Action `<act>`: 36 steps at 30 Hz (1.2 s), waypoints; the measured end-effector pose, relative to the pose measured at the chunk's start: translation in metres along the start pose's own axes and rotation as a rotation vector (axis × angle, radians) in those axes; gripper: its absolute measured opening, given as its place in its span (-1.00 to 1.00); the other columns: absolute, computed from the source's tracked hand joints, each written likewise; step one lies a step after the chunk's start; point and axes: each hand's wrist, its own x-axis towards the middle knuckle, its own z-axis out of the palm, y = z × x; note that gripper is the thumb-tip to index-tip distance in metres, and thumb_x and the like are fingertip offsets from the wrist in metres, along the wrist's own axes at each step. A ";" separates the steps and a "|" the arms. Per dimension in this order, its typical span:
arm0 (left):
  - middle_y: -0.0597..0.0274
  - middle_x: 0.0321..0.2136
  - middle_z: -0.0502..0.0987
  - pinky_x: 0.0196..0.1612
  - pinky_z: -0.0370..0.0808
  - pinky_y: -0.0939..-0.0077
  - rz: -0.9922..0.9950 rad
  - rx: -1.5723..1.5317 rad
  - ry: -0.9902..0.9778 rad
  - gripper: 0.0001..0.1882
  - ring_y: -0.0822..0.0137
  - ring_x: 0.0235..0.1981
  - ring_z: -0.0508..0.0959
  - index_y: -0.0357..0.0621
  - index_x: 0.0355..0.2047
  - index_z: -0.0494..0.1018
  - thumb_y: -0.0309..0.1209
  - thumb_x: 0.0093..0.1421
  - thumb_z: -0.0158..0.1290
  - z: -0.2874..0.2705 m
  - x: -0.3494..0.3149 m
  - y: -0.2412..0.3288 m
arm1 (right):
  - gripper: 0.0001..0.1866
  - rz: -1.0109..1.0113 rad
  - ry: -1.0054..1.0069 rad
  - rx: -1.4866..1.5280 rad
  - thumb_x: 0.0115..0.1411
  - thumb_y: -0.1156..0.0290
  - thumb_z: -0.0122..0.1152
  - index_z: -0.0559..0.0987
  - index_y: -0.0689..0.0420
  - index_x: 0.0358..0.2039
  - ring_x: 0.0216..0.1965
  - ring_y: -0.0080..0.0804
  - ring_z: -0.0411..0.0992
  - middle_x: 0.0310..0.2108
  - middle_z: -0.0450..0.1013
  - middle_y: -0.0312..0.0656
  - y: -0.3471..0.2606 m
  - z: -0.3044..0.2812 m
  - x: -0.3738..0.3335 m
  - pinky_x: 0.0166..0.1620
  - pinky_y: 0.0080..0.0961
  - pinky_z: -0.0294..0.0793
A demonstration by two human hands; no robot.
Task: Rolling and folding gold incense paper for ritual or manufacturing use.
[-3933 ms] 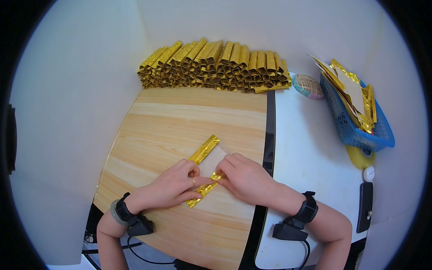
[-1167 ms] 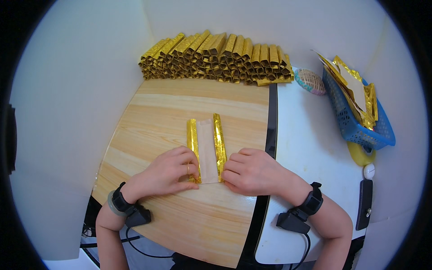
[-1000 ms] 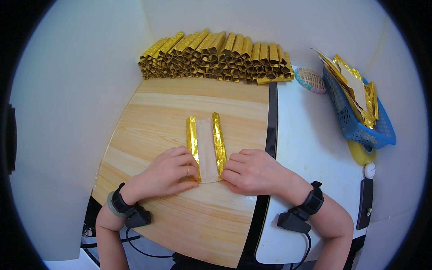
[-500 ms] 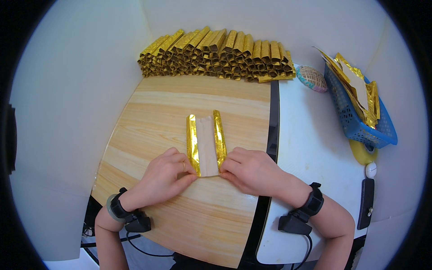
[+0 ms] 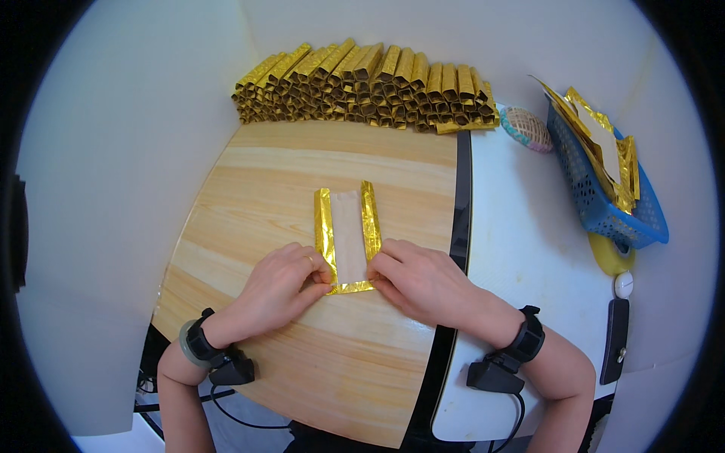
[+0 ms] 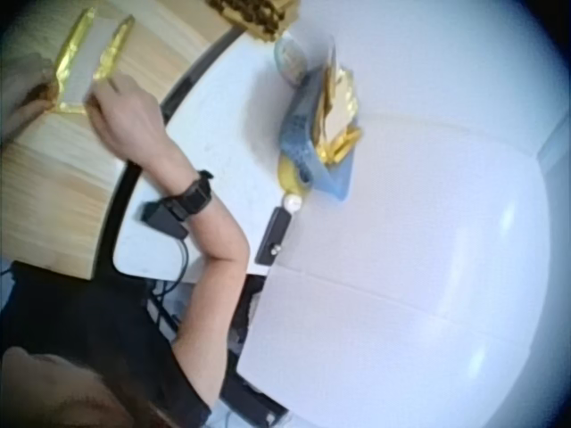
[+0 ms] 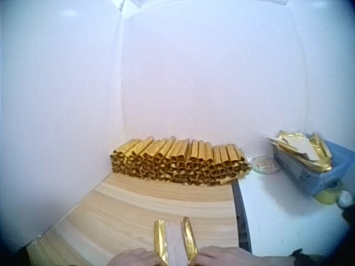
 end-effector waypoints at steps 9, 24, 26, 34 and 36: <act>0.19 -0.35 0.45 -0.19 0.41 0.27 0.082 -0.132 -0.112 -0.84 0.12 -0.23 0.47 -0.12 -0.33 0.43 -0.54 0.06 0.13 -0.006 0.003 -0.012 | -0.86 -0.226 -0.041 -0.118 0.03 0.43 0.27 0.55 0.04 -0.35 -0.27 -0.32 0.42 -0.39 0.43 -0.33 0.020 -0.009 0.001 -0.22 -0.43 0.47; 0.24 -0.29 0.44 -0.10 0.37 0.34 0.197 0.425 0.073 -0.68 0.18 -0.16 0.41 0.15 -0.21 0.65 -0.48 0.00 0.14 -0.023 0.007 -0.028 | -0.63 -0.335 -0.056 -0.141 0.13 0.24 0.15 0.58 0.16 -0.10 -0.01 -0.18 0.39 -0.12 0.47 -0.14 0.020 -0.015 -0.002 0.05 -0.28 0.38; 0.21 -0.27 0.44 -0.09 0.36 0.32 0.170 0.452 0.120 -0.70 0.18 -0.13 0.40 0.09 -0.21 0.64 -0.44 0.01 0.14 -0.019 0.009 -0.028 | -0.45 -0.329 -0.072 -0.235 0.17 0.07 0.17 0.49 0.21 0.04 0.10 -0.13 0.31 0.02 0.39 -0.10 0.017 -0.008 -0.001 0.13 -0.25 0.32; 0.13 -0.09 0.46 0.07 0.31 0.21 0.066 0.470 0.204 -0.61 0.06 0.01 0.36 -0.19 -0.11 0.55 -0.23 0.09 0.15 0.000 0.013 -0.022 | -0.25 -0.240 -0.158 -0.117 0.23 -0.13 0.02 0.35 0.34 0.11 0.14 -0.01 0.26 0.07 0.32 0.12 -0.010 0.016 0.006 0.21 -0.23 0.25; 0.09 -0.02 0.44 0.14 0.28 0.16 0.064 0.441 0.189 -0.53 0.01 0.06 0.34 -0.25 -0.04 0.49 -0.18 0.14 0.12 0.003 0.013 -0.024 | -0.26 -0.260 -0.131 -0.093 0.24 -0.12 0.01 0.35 0.35 0.12 0.14 0.00 0.26 0.09 0.30 0.14 -0.009 0.019 0.004 0.21 -0.23 0.26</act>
